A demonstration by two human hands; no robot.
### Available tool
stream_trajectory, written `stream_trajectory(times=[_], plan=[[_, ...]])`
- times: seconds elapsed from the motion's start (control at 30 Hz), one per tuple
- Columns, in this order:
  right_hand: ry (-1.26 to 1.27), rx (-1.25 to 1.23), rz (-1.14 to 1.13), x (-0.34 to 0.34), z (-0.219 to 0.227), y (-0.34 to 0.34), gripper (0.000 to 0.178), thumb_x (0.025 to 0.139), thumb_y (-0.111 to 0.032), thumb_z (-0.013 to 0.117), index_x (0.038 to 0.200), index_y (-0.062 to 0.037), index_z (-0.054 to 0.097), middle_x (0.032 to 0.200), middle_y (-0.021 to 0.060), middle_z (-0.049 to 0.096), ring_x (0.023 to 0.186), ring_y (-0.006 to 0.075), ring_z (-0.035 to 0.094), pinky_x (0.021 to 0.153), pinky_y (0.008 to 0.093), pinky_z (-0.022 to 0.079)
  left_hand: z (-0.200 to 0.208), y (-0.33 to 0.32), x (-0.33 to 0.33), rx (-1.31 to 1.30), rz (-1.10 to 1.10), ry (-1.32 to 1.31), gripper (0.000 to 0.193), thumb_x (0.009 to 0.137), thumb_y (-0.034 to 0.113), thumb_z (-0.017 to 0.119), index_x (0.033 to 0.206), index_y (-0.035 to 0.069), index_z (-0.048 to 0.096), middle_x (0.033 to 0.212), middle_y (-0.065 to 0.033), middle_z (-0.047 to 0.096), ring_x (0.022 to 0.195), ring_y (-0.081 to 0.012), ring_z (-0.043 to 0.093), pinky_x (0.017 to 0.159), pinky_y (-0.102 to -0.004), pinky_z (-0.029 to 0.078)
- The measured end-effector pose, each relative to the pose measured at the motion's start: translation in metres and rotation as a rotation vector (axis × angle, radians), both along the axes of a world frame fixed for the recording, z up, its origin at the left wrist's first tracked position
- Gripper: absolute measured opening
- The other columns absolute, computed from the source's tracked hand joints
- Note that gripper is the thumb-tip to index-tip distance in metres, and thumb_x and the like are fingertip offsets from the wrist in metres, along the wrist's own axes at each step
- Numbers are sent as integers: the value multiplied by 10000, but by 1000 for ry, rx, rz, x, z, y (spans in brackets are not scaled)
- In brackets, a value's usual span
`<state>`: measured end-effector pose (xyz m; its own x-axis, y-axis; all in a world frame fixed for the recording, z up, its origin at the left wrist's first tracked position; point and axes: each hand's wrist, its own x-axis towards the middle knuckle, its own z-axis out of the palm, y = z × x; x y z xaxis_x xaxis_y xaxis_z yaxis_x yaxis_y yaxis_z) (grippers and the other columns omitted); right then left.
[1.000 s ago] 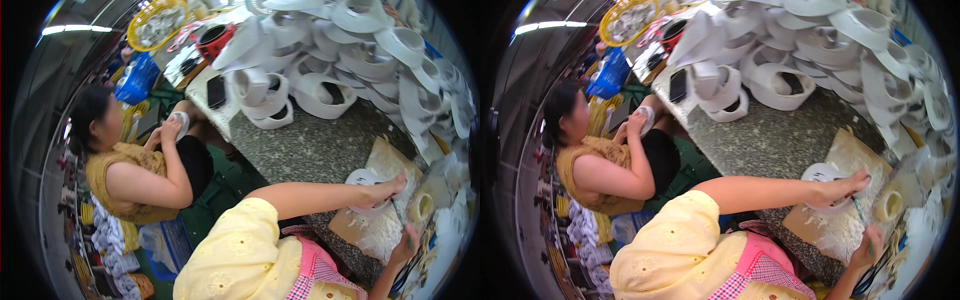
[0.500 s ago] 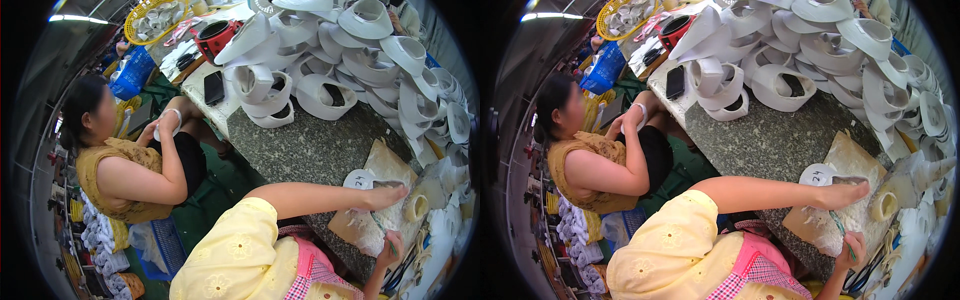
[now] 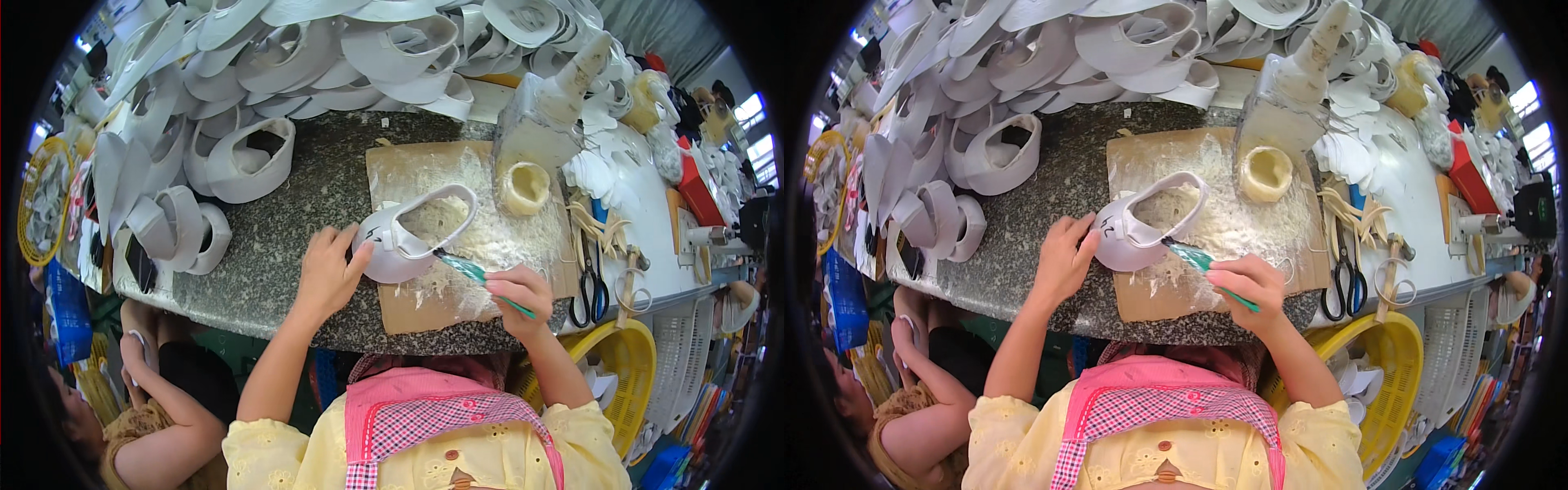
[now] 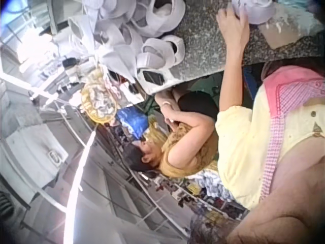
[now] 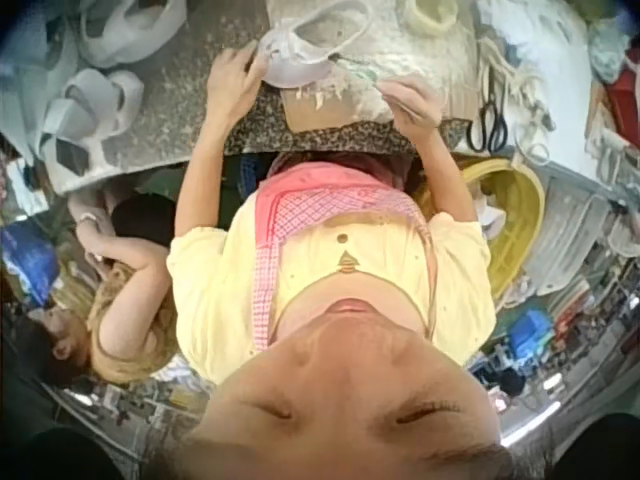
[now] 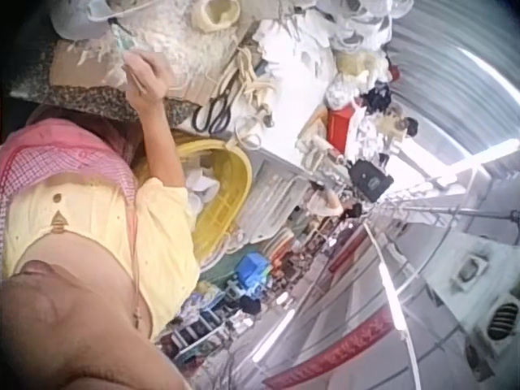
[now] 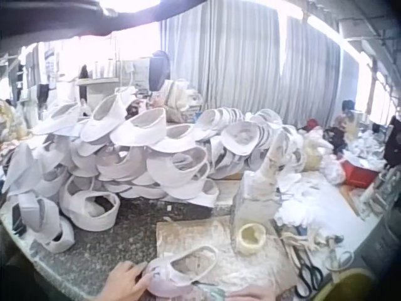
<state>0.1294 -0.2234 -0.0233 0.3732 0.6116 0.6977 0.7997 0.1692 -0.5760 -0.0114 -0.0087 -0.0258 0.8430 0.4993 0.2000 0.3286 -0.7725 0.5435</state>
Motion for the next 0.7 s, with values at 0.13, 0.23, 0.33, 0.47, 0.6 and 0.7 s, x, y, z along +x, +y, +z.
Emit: stream_trajectory(times=[0.13, 0.23, 0.33, 0.47, 0.6, 0.7], plan=[[-172, -10, 41, -11, -9, 9, 240, 540, -6, 607, 769, -79, 606, 734, 77, 583, 512, 182, 521, 425, 245, 391, -17, -6, -2, -330, 148, -48, 399, 740, 180, 468, 1089, -12, 446, 851, -122, 517, 727, -218, 502, 652, -291, 396], [-211, 1, 112, -19, -6, 22, 263, 539, -21, 602, 793, -92, 605, 754, 73, 581, 499, 174, 513, 420, 245, 391, -8, -3, -3, -804, 287, -214, 456, 709, 123, 487, 1129, -32, 402, 835, -92, 528, 683, -149, 500, 595, -238, 394], [-274, -10, 217, -23, -7, 42, 229, 580, -64, 592, 806, -104, 601, 772, 72, 578, 528, 176, 525, 428, 245, 401, -5, 4, -5, -1102, 298, -243, 484, 682, 71, 501, 1138, -44, 388, 821, -64, 547, 676, -100, 502, 574, -190, 386], [-319, -116, 259, 7, 0, 43, 202, 603, -79, 576, 799, -118, 605, 757, 58, 573, 558, 174, 536, 453, 254, 415, -1, 9, -3, -1315, 231, -193, 449, 655, 25, 522, 1091, -40, 435, 792, -55, 563, 667, -87, 520, 579, -182, 406], [-297, -273, 160, 42, 19, 23, 237, 589, -41, 563, 806, -128, 605, 753, 26, 566, 580, 165, 538, 470, 269, 419, 2, 12, -1, -1374, 247, -200, 316, 660, 5, 509, 975, -25, 503, 793, -50, 561, 674, -90, 529, 597, -201, 431], [-179, -303, 263, 36, 42, 33, 255, 578, -13, 572, 798, -139, 603, 755, 5, 562, 620, 166, 537, 491, 274, 420, 3, 11, 4, -1361, 207, -229, 193, 668, -4, 495, 857, 0, 528, 775, -33, 547, 670, -89, 524, 605, -217, 444]])
